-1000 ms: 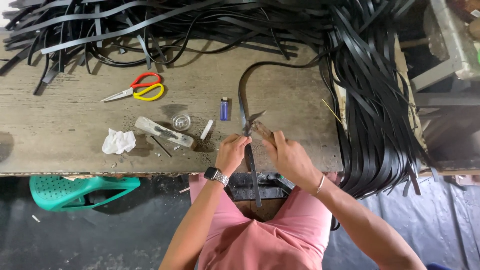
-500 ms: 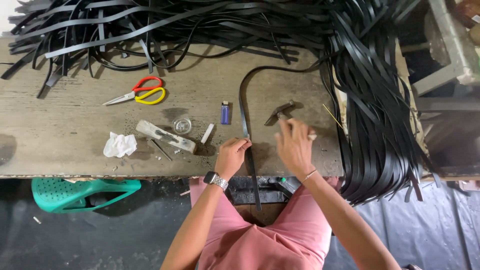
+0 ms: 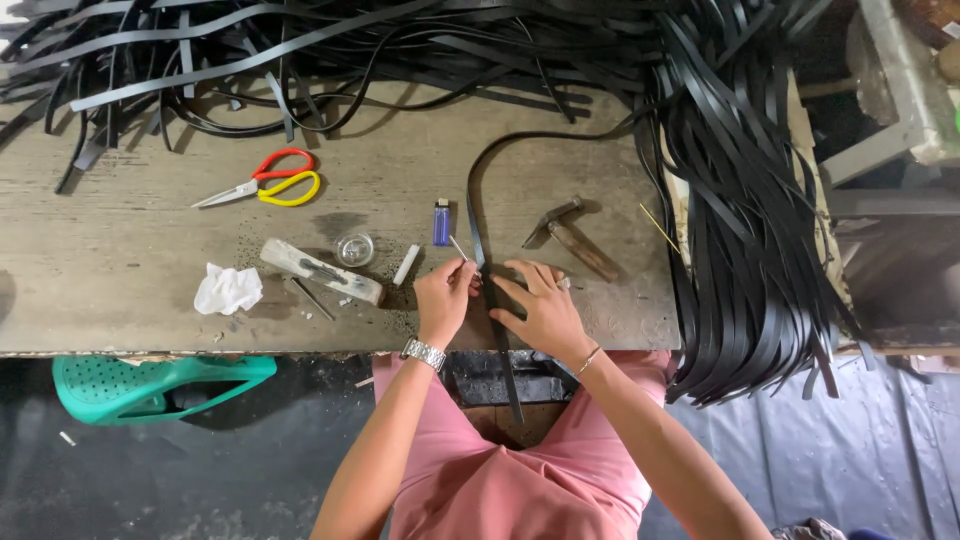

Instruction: Punching a series of holes into a long black leather strip using a hand punch and a hammer on a workshop table.

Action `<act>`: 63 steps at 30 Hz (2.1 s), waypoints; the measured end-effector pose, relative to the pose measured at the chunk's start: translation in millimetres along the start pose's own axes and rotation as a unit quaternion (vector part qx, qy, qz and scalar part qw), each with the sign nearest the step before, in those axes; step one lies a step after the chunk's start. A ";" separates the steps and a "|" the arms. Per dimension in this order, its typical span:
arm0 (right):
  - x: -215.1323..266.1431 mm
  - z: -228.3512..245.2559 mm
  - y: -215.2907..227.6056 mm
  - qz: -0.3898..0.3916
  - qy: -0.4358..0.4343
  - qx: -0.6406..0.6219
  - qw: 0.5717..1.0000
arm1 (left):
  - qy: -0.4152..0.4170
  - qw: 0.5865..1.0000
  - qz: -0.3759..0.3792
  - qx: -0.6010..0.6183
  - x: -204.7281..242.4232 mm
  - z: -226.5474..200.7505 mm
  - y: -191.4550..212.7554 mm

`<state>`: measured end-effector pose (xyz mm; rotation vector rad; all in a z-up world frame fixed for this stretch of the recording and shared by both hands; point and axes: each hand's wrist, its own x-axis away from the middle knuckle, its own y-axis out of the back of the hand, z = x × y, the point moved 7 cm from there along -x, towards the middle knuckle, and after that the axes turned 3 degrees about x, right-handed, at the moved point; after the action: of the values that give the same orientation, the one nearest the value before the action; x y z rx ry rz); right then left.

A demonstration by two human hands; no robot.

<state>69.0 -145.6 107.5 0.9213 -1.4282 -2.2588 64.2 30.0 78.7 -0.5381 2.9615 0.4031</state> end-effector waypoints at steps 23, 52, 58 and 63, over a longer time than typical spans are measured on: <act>-4.1 14.9 21.9 -0.036 0.020 0.003 0.999 | -0.083 0.995 -0.034 -0.033 5.8 3.7 -8.2; 1.9 10.8 12.8 -0.046 0.017 0.008 0.999 | -0.178 0.977 -0.063 -0.097 11.0 -4.5 -10.9; -2.7 -26.2 36.1 -0.110 -0.116 0.080 0.984 | -0.241 0.954 -0.056 -0.170 17.7 13.3 -22.7; 9.1 -94.4 20.4 -0.027 -0.197 0.285 0.938 | -0.272 0.947 -0.036 -0.168 20.9 2.9 -25.4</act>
<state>123.5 -224.8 94.5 0.6710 -2.3418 -2.1808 54.0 1.0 66.8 -0.4684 2.3467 0.8952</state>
